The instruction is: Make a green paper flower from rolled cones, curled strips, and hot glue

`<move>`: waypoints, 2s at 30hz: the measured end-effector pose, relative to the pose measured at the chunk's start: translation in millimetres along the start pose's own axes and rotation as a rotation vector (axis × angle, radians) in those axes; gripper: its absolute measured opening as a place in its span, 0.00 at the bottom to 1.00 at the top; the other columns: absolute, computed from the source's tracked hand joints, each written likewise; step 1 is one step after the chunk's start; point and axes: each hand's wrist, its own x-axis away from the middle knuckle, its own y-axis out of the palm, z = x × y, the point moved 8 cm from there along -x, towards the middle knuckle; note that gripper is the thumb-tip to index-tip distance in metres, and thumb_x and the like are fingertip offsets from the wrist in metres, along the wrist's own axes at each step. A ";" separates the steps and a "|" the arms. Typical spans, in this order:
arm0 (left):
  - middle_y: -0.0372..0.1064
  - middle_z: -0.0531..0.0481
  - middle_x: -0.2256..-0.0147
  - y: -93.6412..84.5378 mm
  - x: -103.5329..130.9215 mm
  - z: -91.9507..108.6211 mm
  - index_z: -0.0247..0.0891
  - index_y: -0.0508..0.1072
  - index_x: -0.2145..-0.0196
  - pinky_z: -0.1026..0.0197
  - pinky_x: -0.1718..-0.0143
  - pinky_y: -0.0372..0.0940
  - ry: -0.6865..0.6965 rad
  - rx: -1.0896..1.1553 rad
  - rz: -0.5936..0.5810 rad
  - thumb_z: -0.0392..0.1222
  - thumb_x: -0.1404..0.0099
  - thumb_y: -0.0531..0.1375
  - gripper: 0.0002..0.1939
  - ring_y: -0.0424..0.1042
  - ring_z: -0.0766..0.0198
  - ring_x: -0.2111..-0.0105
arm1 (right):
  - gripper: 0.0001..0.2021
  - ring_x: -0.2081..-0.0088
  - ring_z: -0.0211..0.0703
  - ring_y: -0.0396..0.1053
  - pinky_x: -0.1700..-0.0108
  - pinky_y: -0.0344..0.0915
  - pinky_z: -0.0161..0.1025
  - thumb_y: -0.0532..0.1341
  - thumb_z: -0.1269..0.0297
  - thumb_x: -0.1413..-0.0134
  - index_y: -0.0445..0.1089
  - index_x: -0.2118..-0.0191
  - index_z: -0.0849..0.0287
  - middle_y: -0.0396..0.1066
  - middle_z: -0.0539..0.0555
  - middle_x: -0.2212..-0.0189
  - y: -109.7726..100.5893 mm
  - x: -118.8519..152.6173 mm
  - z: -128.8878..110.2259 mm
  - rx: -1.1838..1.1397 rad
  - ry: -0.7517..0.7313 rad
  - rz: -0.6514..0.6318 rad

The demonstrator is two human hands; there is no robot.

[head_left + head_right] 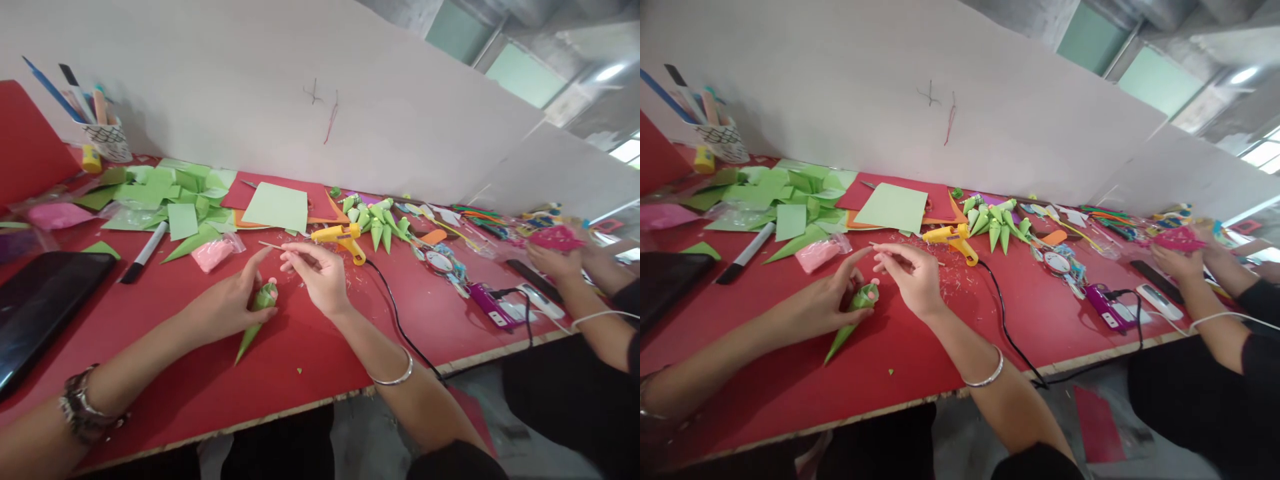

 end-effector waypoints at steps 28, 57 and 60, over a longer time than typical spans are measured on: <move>0.70 0.51 0.69 -16.9 -8.5 -39.6 0.39 0.73 0.63 0.72 0.70 0.66 -0.271 1.229 0.183 0.44 0.45 0.61 0.11 0.68 0.68 0.70 | 0.06 0.71 0.36 0.71 0.68 0.68 0.34 0.58 0.64 0.49 0.68 0.65 0.58 0.71 0.51 0.71 -0.9 -0.8 0.9 0.011 0.019 0.007; 0.47 0.59 0.85 3.1 -13.3 -18.2 0.37 0.61 0.73 0.73 0.87 0.43 -0.206 1.406 -0.075 0.55 0.36 0.44 0.20 0.42 0.76 0.88 | 0.07 0.70 0.35 0.71 0.65 0.70 0.35 0.58 0.64 0.50 0.65 0.64 0.58 0.70 0.50 0.70 8.7 2.8 1.6 0.044 0.018 -0.072; 0.47 0.59 0.86 2.7 -12.8 -15.9 0.36 0.63 0.73 0.72 0.87 0.42 -0.201 1.371 -0.066 0.53 0.35 0.43 0.20 0.42 0.77 0.89 | 0.05 0.71 0.35 0.70 0.65 0.69 0.35 0.58 0.64 0.50 0.65 0.66 0.58 0.69 0.50 0.71 9.8 3.5 -2.3 0.082 -0.017 -0.079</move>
